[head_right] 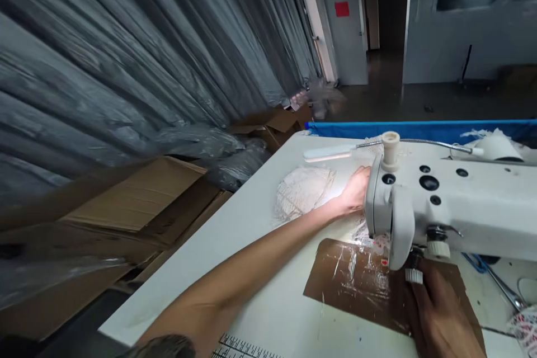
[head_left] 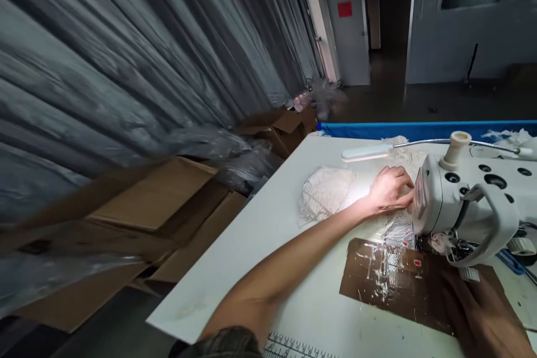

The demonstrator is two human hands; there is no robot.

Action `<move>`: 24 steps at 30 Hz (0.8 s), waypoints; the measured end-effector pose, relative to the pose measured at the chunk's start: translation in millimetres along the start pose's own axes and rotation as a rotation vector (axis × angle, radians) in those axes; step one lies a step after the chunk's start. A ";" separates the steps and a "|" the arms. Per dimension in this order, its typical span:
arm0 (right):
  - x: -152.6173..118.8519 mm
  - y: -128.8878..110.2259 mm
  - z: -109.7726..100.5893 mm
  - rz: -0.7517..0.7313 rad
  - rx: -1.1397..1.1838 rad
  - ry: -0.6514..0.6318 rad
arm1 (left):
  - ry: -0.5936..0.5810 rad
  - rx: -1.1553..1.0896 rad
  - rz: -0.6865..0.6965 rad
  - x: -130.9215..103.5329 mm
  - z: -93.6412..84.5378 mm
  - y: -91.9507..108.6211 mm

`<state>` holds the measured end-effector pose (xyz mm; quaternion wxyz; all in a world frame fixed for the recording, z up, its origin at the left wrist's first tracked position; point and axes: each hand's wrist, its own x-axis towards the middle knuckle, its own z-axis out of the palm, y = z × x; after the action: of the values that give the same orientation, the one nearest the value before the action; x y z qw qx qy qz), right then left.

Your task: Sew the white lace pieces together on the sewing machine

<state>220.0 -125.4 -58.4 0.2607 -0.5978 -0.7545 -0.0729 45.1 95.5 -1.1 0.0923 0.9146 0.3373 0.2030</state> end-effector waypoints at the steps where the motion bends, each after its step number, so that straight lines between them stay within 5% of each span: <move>1: -1.1 1.7 2.5 -0.017 0.003 0.011 | -0.024 0.029 -0.039 9.8 2.3 -1.5; 6: -0.1 9.4 8.7 -0.121 0.042 0.050 | -0.017 0.094 -0.109 37.5 6.6 -8.7; 10: 2.3 10.8 7.6 -0.136 0.097 0.054 | 0.032 0.133 -0.078 30.9 0.7 -6.6; 13: 3.4 15.2 6.4 -0.149 0.109 0.063 | 0.042 0.149 -0.005 0.2 -7.0 2.9; 19: 10.7 22.9 -1.7 -0.311 0.026 0.094 | 0.144 0.211 0.064 -109.2 -27.4 11.1; 24: 14.9 11.6 -13.0 -0.248 0.100 0.152 | 0.601 0.247 -0.419 -153.4 -51.0 -19.5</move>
<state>232.6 -114.8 -42.5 0.3357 -0.4790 -0.8034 -0.1119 -94.2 11.4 -8.6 -0.0822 0.7299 0.5508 0.3964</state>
